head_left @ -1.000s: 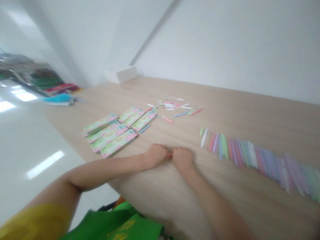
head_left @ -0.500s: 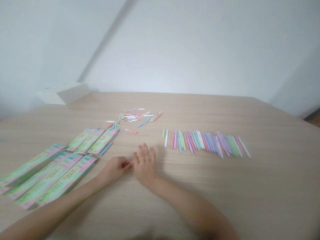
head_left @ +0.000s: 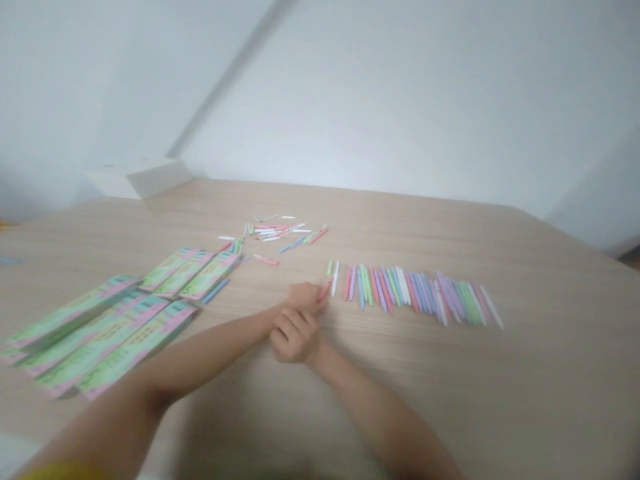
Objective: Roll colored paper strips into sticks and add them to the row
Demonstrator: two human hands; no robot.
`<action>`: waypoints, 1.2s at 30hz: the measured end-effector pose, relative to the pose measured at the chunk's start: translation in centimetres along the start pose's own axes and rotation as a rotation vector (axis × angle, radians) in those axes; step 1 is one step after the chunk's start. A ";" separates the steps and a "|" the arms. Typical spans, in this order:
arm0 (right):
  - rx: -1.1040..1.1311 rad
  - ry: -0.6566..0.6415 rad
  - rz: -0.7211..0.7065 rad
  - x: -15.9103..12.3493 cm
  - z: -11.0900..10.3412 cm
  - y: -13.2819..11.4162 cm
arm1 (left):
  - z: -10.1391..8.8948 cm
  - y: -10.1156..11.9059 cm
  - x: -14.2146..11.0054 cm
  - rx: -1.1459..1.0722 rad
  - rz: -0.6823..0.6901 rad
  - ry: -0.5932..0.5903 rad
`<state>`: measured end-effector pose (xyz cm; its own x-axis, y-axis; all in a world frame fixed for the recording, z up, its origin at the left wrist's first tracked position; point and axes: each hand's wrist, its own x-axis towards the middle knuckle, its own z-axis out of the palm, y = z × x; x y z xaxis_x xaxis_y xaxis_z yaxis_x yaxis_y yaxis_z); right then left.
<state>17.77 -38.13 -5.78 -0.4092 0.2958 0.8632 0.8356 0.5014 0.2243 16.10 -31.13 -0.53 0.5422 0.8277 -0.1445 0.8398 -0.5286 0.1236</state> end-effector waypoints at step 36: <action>-0.397 -0.810 1.099 1.0 -0.1 6.1 | 1.2 -7.6 7.9 0.141 0.154 0.263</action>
<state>22.49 -34.88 -3.56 0.5251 0.8233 0.2153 0.8508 -0.5025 -0.1536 14.00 -20.77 -3.75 0.6530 0.7469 0.1256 0.7540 -0.6567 -0.0152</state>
